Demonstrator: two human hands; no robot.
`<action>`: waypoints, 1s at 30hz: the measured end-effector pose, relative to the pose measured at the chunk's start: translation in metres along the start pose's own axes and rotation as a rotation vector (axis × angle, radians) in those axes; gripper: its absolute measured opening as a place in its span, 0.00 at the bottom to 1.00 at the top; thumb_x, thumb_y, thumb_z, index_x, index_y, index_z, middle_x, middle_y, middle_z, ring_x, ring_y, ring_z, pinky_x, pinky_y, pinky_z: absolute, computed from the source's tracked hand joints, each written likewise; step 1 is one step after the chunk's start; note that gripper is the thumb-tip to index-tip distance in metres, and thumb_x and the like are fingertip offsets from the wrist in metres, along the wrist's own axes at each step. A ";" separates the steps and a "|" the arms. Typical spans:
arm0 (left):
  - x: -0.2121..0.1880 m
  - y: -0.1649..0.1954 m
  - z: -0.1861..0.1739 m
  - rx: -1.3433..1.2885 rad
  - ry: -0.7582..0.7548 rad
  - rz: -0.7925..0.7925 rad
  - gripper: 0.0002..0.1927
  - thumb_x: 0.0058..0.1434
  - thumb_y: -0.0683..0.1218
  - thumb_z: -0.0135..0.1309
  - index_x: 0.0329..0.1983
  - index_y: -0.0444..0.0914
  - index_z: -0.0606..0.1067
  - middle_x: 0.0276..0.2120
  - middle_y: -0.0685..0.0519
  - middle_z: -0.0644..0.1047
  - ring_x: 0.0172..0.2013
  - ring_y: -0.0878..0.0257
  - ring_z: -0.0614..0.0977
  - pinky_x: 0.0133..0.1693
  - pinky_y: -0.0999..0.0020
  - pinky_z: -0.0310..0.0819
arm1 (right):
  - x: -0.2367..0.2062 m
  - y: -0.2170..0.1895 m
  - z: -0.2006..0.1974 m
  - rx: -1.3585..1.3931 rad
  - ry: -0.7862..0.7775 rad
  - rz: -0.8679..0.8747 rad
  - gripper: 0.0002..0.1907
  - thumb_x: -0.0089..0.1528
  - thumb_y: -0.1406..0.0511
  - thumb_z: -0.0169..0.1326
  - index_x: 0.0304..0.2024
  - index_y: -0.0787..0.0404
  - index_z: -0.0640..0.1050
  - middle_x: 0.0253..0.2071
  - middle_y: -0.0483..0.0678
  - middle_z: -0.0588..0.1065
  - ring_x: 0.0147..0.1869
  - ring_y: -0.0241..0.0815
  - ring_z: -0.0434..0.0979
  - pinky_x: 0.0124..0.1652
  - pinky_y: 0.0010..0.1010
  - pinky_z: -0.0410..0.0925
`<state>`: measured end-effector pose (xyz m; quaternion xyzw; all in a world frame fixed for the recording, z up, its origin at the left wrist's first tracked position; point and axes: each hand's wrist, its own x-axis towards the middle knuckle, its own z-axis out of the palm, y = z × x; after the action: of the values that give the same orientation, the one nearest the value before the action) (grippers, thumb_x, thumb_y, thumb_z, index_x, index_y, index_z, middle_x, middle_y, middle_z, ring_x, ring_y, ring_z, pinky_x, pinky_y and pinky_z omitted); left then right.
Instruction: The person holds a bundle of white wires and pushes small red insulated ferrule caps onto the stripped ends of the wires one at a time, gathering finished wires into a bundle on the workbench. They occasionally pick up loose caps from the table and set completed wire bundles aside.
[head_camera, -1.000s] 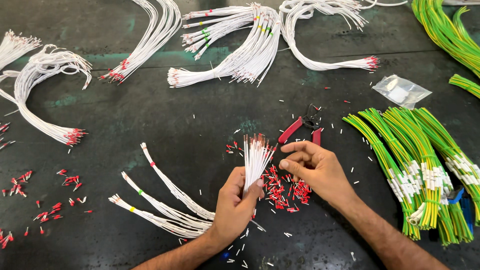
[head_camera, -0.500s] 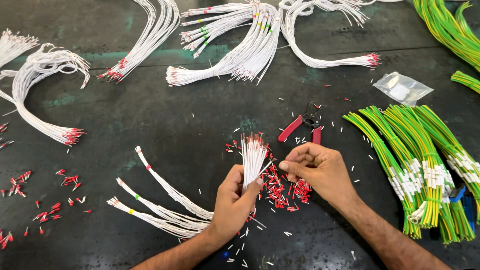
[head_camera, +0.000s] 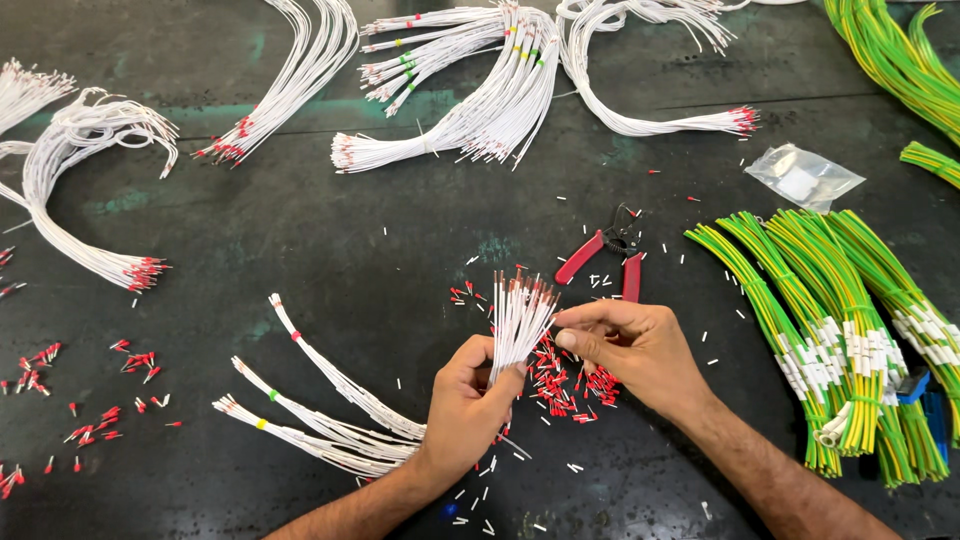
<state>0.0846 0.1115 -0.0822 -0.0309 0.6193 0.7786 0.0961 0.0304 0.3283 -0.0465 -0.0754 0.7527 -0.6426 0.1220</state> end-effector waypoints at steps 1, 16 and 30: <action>0.000 0.000 0.000 -0.004 -0.013 0.011 0.04 0.66 0.41 0.55 0.42 0.35 0.75 0.23 0.57 0.73 0.18 0.75 0.70 0.18 0.77 0.61 | 0.000 0.001 0.000 0.001 0.005 -0.001 0.13 0.59 0.67 0.63 0.45 0.66 0.85 0.27 0.44 0.81 0.26 0.27 0.74 0.27 0.21 0.68; -0.002 0.006 0.004 -0.002 0.016 0.021 0.07 0.67 0.45 0.57 0.42 0.35 0.75 0.20 0.60 0.71 0.17 0.76 0.70 0.17 0.77 0.61 | 0.001 0.004 0.002 0.188 0.078 0.083 0.12 0.60 0.66 0.62 0.43 0.67 0.85 0.31 0.47 0.81 0.26 0.29 0.72 0.27 0.22 0.66; -0.006 0.017 0.004 0.035 -0.010 0.026 0.08 0.65 0.43 0.58 0.43 0.34 0.75 0.22 0.59 0.73 0.15 0.77 0.68 0.15 0.77 0.59 | -0.003 0.002 0.003 0.185 0.097 0.029 0.10 0.60 0.66 0.63 0.41 0.68 0.85 0.28 0.45 0.79 0.26 0.28 0.71 0.27 0.22 0.65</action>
<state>0.0878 0.1107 -0.0640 -0.0171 0.6327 0.7690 0.0895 0.0339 0.3266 -0.0488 -0.0216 0.6961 -0.7104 0.1014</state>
